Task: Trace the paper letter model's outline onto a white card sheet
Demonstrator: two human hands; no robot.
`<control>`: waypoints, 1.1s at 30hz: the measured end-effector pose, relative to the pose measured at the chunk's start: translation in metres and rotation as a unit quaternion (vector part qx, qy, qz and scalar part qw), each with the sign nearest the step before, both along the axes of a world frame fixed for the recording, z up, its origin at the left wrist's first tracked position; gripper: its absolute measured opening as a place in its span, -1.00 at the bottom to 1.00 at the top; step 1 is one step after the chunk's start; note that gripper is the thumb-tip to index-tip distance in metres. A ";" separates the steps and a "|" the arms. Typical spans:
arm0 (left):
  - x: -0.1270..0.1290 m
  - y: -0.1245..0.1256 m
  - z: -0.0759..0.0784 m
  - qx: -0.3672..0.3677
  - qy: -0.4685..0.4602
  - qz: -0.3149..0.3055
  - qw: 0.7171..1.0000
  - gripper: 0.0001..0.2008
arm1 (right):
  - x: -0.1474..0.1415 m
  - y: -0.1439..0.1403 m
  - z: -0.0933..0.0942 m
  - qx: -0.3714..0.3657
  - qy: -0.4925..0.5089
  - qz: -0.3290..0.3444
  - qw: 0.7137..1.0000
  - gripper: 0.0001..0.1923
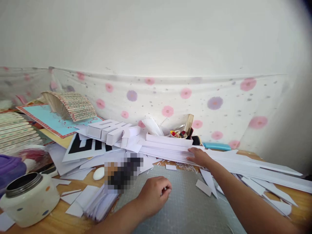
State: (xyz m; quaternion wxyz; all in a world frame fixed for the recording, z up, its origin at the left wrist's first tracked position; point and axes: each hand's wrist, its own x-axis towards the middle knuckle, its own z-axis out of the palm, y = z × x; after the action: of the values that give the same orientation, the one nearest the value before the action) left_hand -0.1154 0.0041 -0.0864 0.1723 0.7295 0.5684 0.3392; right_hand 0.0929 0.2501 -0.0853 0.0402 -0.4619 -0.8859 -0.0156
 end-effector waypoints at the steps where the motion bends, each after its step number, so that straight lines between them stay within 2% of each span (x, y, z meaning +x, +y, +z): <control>1: 0.000 0.000 0.000 0.002 0.002 -0.005 1.000 -0.86 | -0.001 0.002 -0.002 0.002 -0.009 -0.001 1.000 -0.60; 12: 0.000 -0.003 0.002 0.016 0.025 -0.018 0.999 -0.87 | -0.001 -0.004 0.002 0.049 -0.054 -0.010 0.997 -0.62; 18: -0.005 0.001 -0.001 0.052 0.041 0.005 0.998 -0.88 | 0.010 -0.016 0.013 0.106 0.013 0.010 0.994 -0.71; 22: -0.013 0.002 0.002 0.123 0.052 0.006 0.991 -0.84 | 0.025 -0.040 0.021 0.173 0.084 0.018 0.981 -0.75; 25: -0.012 -0.006 0.014 0.239 0.061 0.000 0.969 -0.74 | 0.033 -0.068 0.023 0.220 0.129 0.049 0.966 -0.73; 27: -0.006 -0.014 0.029 0.345 0.095 -0.017 0.933 -0.68 | 0.036 -0.087 0.023 0.249 0.154 0.075 0.953 -0.71; 28: -0.003 -0.019 0.036 0.373 0.110 -0.026 0.921 -0.66 | 0.037 -0.097 0.022 0.265 0.166 0.089 0.946 -0.71; 30: 0.002 -0.026 0.052 0.390 0.161 -0.024 0.906 -0.66 | 0.038 -0.114 0.020 0.296 0.190 0.115 0.929 -0.74; 33: 0.000 -0.029 0.066 0.359 0.269 0.032 0.893 -0.62 | 0.039 -0.135 0.017 0.346 0.229 0.143 0.899 -0.75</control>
State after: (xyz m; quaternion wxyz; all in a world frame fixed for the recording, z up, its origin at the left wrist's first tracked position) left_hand -0.1155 -0.0248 -0.0208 -0.2718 0.7863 0.4559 0.3163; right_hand 0.1316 0.1155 -0.0688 0.4012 -0.2784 -0.8473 -0.2089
